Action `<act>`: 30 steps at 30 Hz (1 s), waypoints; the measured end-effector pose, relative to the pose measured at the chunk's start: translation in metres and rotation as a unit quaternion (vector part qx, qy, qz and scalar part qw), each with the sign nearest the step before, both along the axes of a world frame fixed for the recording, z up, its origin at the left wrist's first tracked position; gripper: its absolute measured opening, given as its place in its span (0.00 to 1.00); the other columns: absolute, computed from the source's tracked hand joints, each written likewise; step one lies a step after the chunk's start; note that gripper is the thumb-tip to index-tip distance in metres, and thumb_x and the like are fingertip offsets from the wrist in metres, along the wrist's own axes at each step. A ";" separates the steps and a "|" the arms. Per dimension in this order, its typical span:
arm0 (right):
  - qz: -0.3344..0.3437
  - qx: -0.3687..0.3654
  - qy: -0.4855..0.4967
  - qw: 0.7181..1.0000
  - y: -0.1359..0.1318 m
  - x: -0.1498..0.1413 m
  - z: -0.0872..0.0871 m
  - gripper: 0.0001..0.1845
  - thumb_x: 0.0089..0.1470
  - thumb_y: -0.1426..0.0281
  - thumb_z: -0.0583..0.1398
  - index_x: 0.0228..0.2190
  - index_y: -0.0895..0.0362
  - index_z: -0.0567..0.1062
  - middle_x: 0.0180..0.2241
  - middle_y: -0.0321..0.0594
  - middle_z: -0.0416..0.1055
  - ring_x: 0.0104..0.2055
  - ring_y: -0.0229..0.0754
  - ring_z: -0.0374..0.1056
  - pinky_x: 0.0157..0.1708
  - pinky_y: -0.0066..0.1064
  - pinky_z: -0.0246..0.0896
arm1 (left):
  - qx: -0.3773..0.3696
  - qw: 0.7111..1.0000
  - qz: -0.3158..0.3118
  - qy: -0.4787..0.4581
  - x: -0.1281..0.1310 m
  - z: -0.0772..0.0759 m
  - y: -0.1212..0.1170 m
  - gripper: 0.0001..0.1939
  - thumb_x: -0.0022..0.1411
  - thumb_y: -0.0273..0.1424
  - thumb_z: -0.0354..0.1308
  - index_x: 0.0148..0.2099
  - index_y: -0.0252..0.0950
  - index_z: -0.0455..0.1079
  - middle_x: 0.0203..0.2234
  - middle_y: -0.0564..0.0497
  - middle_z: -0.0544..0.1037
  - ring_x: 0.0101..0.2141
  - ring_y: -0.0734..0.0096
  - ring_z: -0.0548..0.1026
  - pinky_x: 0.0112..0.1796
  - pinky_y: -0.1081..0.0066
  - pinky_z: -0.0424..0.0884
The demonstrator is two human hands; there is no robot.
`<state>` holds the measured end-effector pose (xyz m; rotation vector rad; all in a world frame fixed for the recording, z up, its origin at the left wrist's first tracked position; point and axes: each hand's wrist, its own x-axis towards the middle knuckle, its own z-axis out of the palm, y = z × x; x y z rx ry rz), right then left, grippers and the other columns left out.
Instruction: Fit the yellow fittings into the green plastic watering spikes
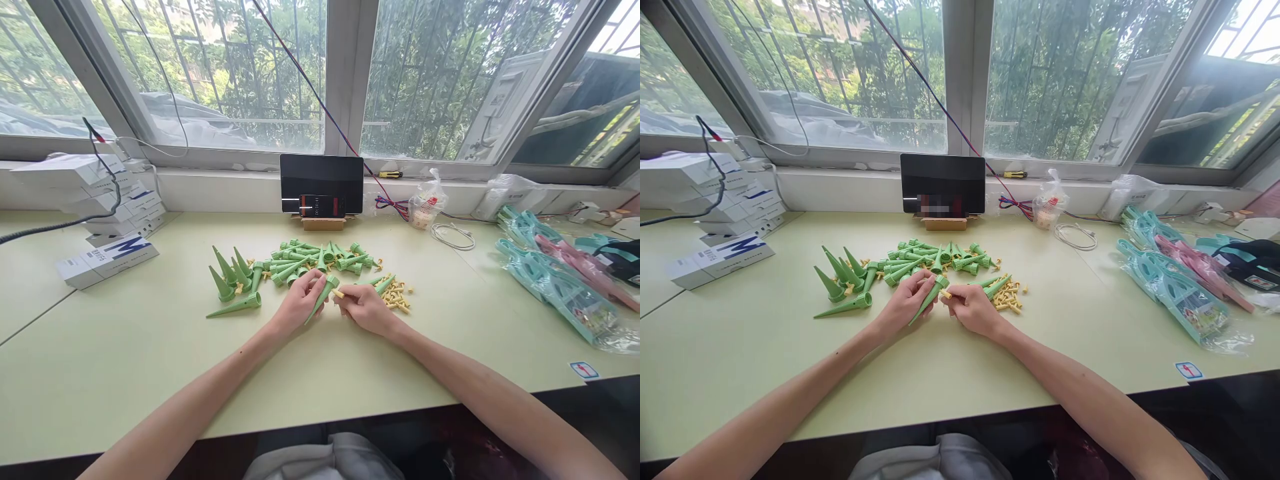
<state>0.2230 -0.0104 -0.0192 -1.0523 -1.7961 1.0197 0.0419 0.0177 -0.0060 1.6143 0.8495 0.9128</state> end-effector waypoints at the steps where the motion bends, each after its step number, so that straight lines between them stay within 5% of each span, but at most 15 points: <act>1: 0.007 -0.033 0.027 0.999 -0.001 -0.001 0.000 0.18 0.61 0.61 0.56 0.22 0.56 0.66 0.19 0.31 0.64 0.16 0.32 0.57 0.18 0.26 0.53 | 0.015 1.000 0.012 0.005 0.001 -0.001 0.000 0.18 0.68 0.47 0.49 0.35 0.38 0.59 0.21 0.58 0.66 0.17 0.79 0.62 0.20 0.76 0.61; 8: 0.055 -0.155 0.160 0.973 -0.003 -0.006 0.004 0.20 0.56 0.53 0.61 0.27 0.58 0.71 0.18 0.30 0.64 0.14 0.31 0.58 0.11 0.23 0.50 | 0.129 0.986 0.086 0.060 0.001 -0.002 -0.002 0.17 0.69 0.45 0.47 0.36 0.37 0.63 0.21 0.57 0.62 0.22 0.77 0.58 0.25 0.75 0.56; 13: 0.049 -0.169 0.179 0.968 -0.001 -0.005 0.006 0.21 0.56 0.53 0.61 0.26 0.58 0.71 0.17 0.30 0.63 0.15 0.31 0.57 0.11 0.23 0.50 | 0.128 0.987 0.074 0.057 0.001 -0.002 -0.002 0.15 0.69 0.43 0.48 0.40 0.37 0.64 0.21 0.57 0.64 0.22 0.76 0.57 0.25 0.75 0.54; 22: -0.018 0.028 -0.004 0.999 -0.003 0.000 0.010 0.23 0.63 0.58 0.55 0.20 0.56 0.63 0.17 0.32 0.62 0.18 0.33 0.57 0.21 0.27 0.53 | 0.058 0.996 0.064 0.019 0.001 -0.002 0.003 0.23 0.69 0.48 0.47 0.28 0.37 0.56 0.18 0.57 0.60 0.18 0.79 0.57 0.21 0.75 0.55; 30: 0.002 0.244 -0.164 0.956 0.002 0.009 0.003 0.16 0.65 0.71 0.48 0.24 0.55 0.58 0.24 0.35 0.59 0.26 0.36 0.53 0.28 0.28 0.50 | 0.019 0.999 0.039 0.009 -0.002 0.010 -0.001 0.30 0.66 0.55 0.46 0.23 0.37 0.53 0.14 0.56 0.58 0.16 0.79 0.55 0.18 0.75 0.50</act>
